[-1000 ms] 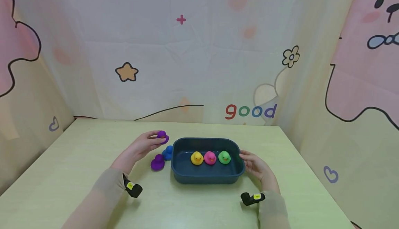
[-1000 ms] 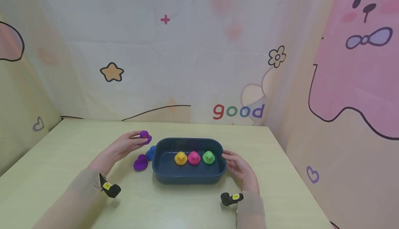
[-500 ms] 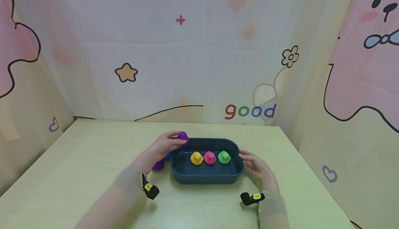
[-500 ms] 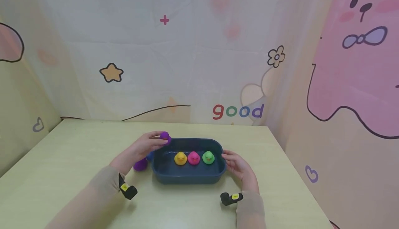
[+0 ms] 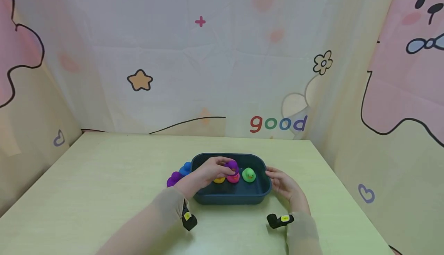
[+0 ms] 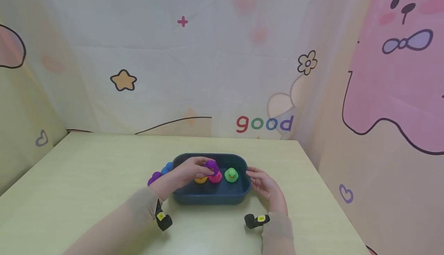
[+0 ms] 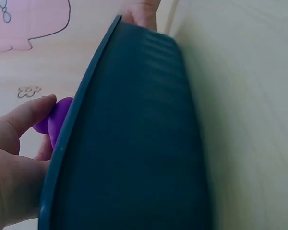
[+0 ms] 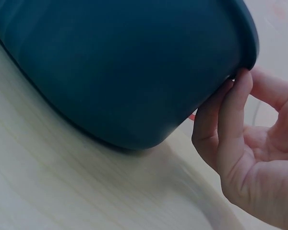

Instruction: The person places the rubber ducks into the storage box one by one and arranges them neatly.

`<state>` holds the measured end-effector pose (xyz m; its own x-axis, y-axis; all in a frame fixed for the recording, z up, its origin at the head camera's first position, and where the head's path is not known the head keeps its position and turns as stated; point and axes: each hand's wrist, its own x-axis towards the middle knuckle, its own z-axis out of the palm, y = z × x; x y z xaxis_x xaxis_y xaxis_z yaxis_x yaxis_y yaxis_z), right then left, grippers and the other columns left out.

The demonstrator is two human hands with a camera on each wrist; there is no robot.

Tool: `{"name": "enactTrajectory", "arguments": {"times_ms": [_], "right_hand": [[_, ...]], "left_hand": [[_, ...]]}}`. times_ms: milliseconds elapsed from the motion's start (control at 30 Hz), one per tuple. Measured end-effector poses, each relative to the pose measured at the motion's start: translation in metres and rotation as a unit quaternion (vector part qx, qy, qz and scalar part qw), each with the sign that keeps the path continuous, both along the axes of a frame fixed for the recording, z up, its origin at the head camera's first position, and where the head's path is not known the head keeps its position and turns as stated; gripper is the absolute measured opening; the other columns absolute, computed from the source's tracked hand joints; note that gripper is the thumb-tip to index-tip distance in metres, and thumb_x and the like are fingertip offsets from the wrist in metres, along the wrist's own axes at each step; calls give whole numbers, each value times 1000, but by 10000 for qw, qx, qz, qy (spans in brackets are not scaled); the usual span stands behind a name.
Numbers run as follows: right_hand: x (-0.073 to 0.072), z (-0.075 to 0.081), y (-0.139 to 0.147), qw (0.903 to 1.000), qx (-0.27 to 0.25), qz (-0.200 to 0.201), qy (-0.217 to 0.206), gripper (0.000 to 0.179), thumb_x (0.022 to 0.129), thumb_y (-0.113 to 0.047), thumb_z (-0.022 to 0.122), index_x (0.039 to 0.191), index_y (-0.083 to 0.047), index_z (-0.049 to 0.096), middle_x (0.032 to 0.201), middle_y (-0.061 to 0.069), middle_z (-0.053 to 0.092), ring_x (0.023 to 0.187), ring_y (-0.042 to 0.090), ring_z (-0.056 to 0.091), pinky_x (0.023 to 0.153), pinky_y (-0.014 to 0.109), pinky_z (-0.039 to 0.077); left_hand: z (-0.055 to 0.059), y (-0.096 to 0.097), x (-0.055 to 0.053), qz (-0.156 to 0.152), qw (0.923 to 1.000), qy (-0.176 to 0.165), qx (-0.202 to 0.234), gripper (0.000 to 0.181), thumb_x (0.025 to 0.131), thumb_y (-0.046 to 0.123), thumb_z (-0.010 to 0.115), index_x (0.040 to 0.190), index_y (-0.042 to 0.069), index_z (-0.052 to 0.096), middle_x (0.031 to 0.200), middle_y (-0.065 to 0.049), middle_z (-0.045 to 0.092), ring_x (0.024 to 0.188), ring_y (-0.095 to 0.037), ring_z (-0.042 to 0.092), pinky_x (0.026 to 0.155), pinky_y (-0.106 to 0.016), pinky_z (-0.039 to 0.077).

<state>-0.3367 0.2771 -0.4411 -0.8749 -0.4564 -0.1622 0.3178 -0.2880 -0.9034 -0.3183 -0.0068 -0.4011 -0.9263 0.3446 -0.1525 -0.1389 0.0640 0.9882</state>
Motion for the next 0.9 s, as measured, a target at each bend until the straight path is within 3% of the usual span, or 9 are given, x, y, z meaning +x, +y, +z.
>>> {"name": "enactTrajectory", "arguments": {"times_ms": [267, 467, 733, 900], "right_hand": [[-8, -12, 3, 9996, 241, -133, 82, 25, 104, -4, 35, 129, -3, 34, 92, -5, 67, 74, 2, 66, 69, 14, 55], [-8, -13, 3, 9999, 47, 20, 151, 19, 104, -2, 33, 122, -5, 38, 93, -3, 68, 75, 3, 67, 69, 14, 55], [-6, -9, 2, 10000, -40, 29, 65, 18, 103, -1, 32, 119, -6, 41, 93, -2, 68, 77, 5, 68, 69, 16, 56], [0, 0, 0, 10000, -9, 70, 43, 19, 102, -1, 35, 121, -4, 37, 94, -1, 67, 77, 5, 68, 71, 16, 56]], "left_hand": [[-9, 26, 7, -404, 9991, 80, -134, 43, 85, -3, 70, 126, -5, 59, 121, -19, 59, 103, -24, 62, 96, -35, 53], [-17, 41, 7, -513, 9956, 262, -734, 43, 82, 0, 75, 123, -4, 61, 113, -15, 62, 100, -21, 59, 93, -34, 54], [-19, 50, 7, -780, 9832, 624, -1527, 31, 82, 6, 77, 112, 4, 72, 107, -10, 63, 97, -20, 55, 87, -34, 54], [-18, 56, 7, -937, 9712, 942, -1977, 27, 83, 4, 75, 110, 6, 72, 103, -9, 64, 95, -20, 53, 87, -36, 51]]}}
